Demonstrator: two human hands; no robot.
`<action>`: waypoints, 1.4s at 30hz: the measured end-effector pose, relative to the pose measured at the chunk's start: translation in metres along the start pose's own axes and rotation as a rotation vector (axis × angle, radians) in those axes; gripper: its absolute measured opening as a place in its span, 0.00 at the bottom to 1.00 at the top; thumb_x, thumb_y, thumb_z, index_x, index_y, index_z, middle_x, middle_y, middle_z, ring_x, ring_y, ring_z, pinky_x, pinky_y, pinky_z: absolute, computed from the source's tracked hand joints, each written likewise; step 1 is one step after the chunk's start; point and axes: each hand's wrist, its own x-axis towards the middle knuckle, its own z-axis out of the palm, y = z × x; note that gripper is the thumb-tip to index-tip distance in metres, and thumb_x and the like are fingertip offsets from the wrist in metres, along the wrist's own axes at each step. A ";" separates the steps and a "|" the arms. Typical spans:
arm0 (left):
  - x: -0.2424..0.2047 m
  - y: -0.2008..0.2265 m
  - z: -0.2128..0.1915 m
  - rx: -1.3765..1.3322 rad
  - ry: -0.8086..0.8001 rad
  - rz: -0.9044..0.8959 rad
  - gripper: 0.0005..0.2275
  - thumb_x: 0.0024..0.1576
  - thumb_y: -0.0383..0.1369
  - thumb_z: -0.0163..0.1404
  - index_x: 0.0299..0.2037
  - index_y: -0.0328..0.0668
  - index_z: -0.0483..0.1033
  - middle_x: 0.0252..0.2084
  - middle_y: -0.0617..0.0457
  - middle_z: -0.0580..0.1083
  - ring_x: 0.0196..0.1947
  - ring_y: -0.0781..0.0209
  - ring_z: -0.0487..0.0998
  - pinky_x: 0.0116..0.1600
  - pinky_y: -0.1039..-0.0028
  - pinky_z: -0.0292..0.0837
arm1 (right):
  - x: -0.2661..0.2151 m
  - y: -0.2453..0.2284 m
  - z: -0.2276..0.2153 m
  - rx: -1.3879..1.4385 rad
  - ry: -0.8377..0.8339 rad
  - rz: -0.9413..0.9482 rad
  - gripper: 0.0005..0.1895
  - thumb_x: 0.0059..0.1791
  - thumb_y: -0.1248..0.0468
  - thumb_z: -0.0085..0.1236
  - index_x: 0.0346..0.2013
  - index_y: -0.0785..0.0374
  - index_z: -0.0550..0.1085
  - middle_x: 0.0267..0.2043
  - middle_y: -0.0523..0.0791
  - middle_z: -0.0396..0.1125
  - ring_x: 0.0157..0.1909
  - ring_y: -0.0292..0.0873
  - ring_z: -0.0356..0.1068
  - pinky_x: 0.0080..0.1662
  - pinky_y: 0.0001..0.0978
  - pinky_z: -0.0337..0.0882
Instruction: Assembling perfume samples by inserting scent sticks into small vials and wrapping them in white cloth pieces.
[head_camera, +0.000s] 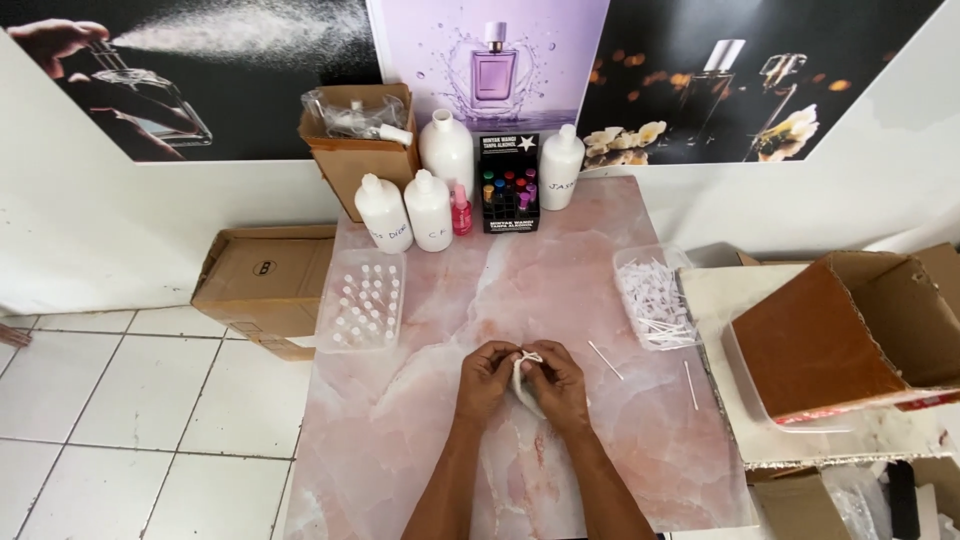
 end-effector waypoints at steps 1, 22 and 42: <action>-0.001 0.003 0.000 -0.001 0.004 0.002 0.03 0.59 0.23 0.55 0.39 0.36 0.81 0.35 0.49 0.81 0.34 0.66 0.78 0.40 0.76 0.75 | 0.001 0.000 0.001 0.001 -0.004 -0.001 0.14 0.47 0.72 0.64 0.48 0.66 0.82 0.46 0.51 0.71 0.51 0.44 0.73 0.55 0.38 0.71; -0.003 0.005 -0.011 -0.084 -0.092 -0.053 0.09 0.58 0.21 0.53 0.47 0.32 0.81 0.37 0.52 0.75 0.38 0.66 0.74 0.47 0.78 0.74 | 0.004 0.000 -0.001 -0.005 0.078 0.152 0.08 0.43 0.71 0.72 0.36 0.63 0.83 0.38 0.48 0.75 0.40 0.38 0.75 0.42 0.30 0.74; 0.016 -0.042 -0.033 -0.689 0.113 -0.016 0.09 0.59 0.23 0.55 0.49 0.31 0.77 0.39 0.43 0.77 0.37 0.56 0.78 0.42 0.76 0.78 | 0.100 -0.091 -0.004 -0.663 0.213 -0.460 0.08 0.43 0.69 0.72 0.26 0.62 0.77 0.32 0.46 0.74 0.33 0.50 0.76 0.37 0.33 0.75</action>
